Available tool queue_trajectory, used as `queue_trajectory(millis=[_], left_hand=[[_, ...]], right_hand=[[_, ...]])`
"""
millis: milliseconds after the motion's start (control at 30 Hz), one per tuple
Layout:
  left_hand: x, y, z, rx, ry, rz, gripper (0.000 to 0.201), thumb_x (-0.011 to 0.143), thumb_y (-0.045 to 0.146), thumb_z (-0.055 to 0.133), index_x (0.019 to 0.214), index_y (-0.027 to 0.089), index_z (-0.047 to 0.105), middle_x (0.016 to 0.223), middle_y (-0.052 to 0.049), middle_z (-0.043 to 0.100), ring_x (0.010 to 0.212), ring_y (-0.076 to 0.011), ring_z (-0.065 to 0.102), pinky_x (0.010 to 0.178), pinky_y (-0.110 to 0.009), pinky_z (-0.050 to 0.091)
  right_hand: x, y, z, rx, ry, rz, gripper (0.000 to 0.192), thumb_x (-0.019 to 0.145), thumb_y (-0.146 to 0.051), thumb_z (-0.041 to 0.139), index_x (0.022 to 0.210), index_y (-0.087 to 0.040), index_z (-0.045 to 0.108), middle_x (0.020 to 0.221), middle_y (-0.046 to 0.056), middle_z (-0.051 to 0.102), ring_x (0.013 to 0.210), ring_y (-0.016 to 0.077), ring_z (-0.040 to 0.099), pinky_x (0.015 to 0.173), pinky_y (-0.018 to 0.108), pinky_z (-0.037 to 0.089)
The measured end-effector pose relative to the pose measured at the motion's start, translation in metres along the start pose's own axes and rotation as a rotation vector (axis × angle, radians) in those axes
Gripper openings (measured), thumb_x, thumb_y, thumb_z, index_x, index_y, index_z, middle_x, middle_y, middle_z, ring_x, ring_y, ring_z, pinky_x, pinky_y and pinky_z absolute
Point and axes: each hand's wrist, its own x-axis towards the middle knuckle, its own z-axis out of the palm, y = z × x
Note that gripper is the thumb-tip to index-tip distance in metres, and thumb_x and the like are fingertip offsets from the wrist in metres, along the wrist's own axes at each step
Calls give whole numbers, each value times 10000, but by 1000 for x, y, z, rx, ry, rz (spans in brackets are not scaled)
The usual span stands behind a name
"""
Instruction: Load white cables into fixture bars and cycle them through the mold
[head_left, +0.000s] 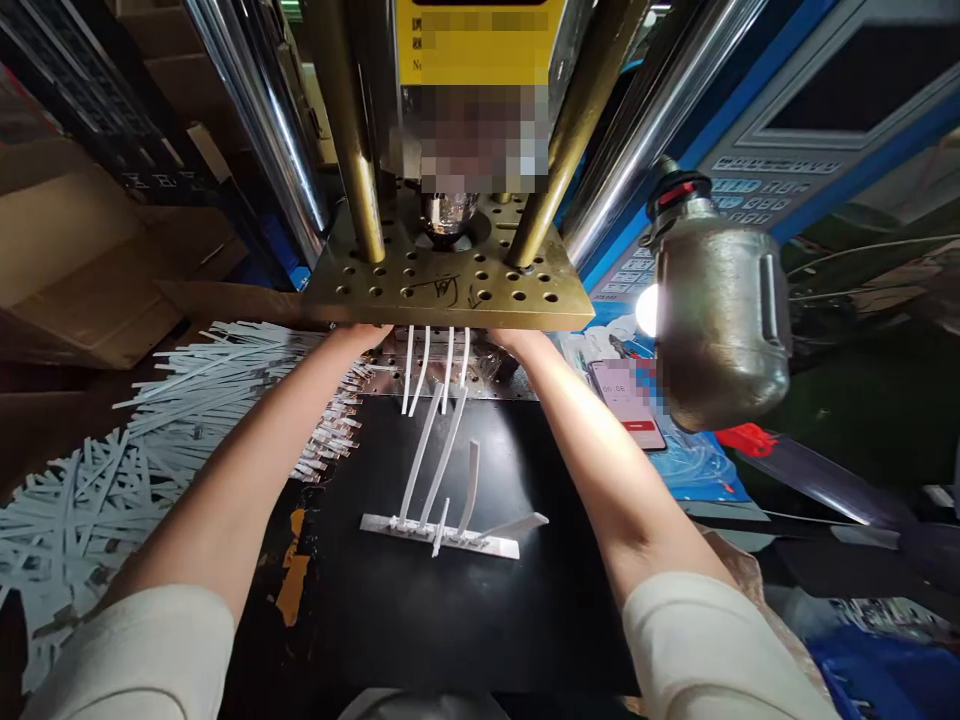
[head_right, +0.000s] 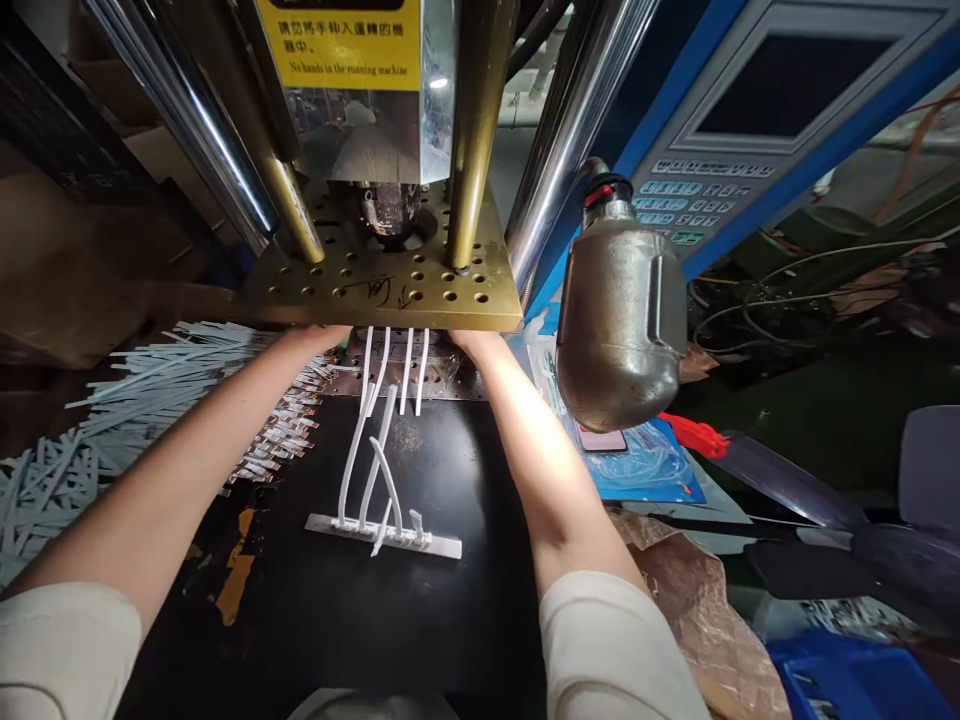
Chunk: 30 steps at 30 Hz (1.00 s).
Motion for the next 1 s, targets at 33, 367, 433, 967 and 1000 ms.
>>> queue_trajectory(millis=[33, 367, 433, 967, 1000], left_hand=[[2, -1, 1, -8, 6, -17, 560, 924, 274, 502, 1481, 262, 447, 1402, -65, 607, 1431, -265, 418, 1254, -483, 244], [-35, 5, 6, -27, -22, -65, 559, 930, 136, 394, 1448, 314, 511, 1415, 19, 601, 1409, -196, 457, 1251, -419, 270], [-41, 7, 5, -30, -30, -65, 600, 913, 78, 362, 1437, 317, 527, 1393, 12, 619, 1376, -195, 496, 1239, -422, 294], [-137, 90, -25, -96, 45, -61, 555, 971, 78, 295, 1512, 149, 392, 1475, -136, 518, 1348, -202, 519, 1149, -350, 424], [-177, 95, -23, -145, 71, 3, 506, 1008, 157, 318, 1508, 143, 396, 1448, -141, 539, 1317, -200, 544, 1105, -330, 466]], right_hand=[[1, 0, 2, 2, 3, 6, 387, 996, -215, 331, 1340, -163, 501, 1422, 144, 550, 1322, 218, 438, 1181, 499, 300], [-29, -30, -3, -43, -38, -82, 369, 994, -219, 371, 1280, -113, 578, 1385, 185, 565, 1387, 342, 388, 1180, 604, 256], [-38, -39, -3, -49, -77, -105, 344, 989, -208, 376, 1195, -119, 637, 1295, 193, 623, 1315, 367, 466, 1147, 609, 300], [-161, -69, -49, -123, -100, -153, 379, 952, -196, 418, 1261, -120, 623, 1366, 230, 552, 1277, 348, 529, 1029, 526, 470], [-200, -60, -58, -60, -81, -184, 330, 979, -269, 446, 1198, -142, 657, 1358, 220, 557, 1265, 343, 544, 1027, 522, 484]])
